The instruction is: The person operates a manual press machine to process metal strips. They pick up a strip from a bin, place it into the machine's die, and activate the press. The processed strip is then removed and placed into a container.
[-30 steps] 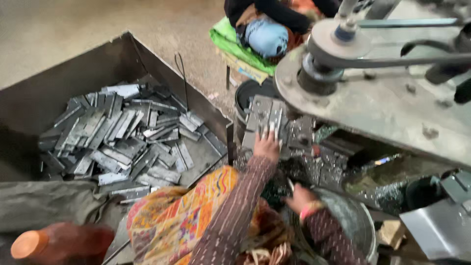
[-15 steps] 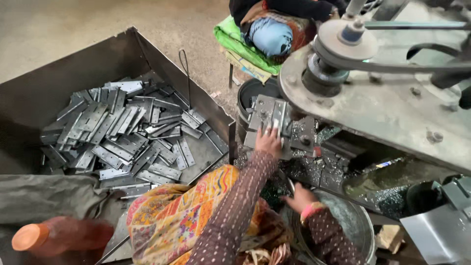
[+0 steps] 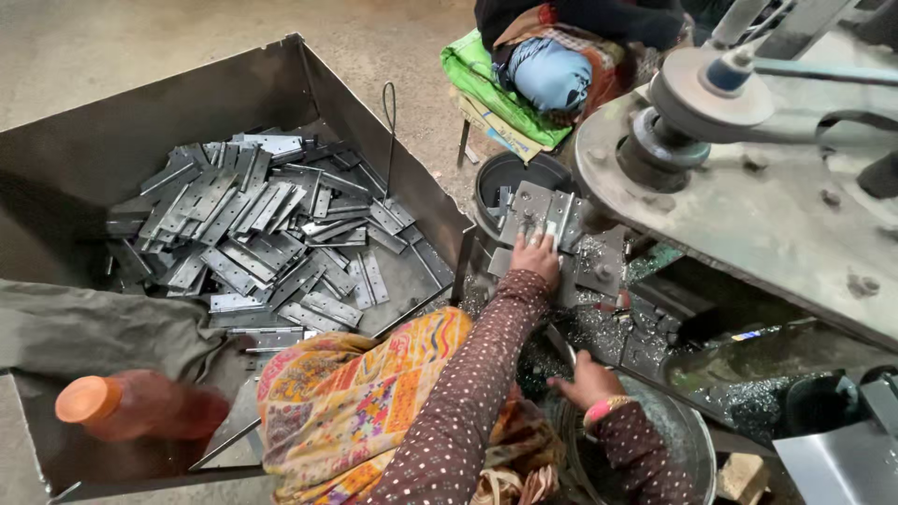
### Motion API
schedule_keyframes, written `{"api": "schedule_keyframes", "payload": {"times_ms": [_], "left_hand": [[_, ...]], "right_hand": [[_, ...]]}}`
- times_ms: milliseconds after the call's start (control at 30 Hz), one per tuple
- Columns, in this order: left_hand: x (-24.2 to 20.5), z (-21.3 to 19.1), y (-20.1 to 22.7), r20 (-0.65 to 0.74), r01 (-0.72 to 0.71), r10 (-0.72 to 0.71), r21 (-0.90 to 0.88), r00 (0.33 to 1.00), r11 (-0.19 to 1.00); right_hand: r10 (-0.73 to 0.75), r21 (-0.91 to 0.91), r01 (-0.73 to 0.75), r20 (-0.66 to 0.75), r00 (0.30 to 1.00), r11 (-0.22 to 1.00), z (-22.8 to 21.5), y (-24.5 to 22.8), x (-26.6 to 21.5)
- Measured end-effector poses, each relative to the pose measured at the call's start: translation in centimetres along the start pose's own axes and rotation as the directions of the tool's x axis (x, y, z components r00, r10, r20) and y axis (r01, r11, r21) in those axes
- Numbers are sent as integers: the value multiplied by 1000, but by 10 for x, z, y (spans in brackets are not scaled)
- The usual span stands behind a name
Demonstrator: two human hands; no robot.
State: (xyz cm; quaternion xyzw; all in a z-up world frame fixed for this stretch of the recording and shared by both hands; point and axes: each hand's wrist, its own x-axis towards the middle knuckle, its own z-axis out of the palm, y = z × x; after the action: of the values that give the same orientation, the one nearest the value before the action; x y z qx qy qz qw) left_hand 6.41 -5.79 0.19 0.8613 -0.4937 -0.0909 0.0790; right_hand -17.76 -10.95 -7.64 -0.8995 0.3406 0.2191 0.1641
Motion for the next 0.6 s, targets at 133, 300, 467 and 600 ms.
{"api": "schedule_keyframes", "payload": {"times_ms": [133, 300, 467, 600], "left_hand": [[19, 19, -5, -123, -10, 16, 46, 992, 999], [17, 37, -8, -179, -30, 36, 34, 983, 999], [17, 44, -9, -320, -44, 65, 70, 945, 997], [23, 38, -12, -241, -8, 19, 44, 970, 999]], "right_hand": [[72, 132, -53, -144, 987, 990, 62, -3, -34], [96, 173, -49, -278, 956, 984, 112, 13, -47], [53, 96, -31, -229, 972, 995, 66, 36, -27], [19, 73, -4, -212, 977, 997, 56, 7, -20]]}}
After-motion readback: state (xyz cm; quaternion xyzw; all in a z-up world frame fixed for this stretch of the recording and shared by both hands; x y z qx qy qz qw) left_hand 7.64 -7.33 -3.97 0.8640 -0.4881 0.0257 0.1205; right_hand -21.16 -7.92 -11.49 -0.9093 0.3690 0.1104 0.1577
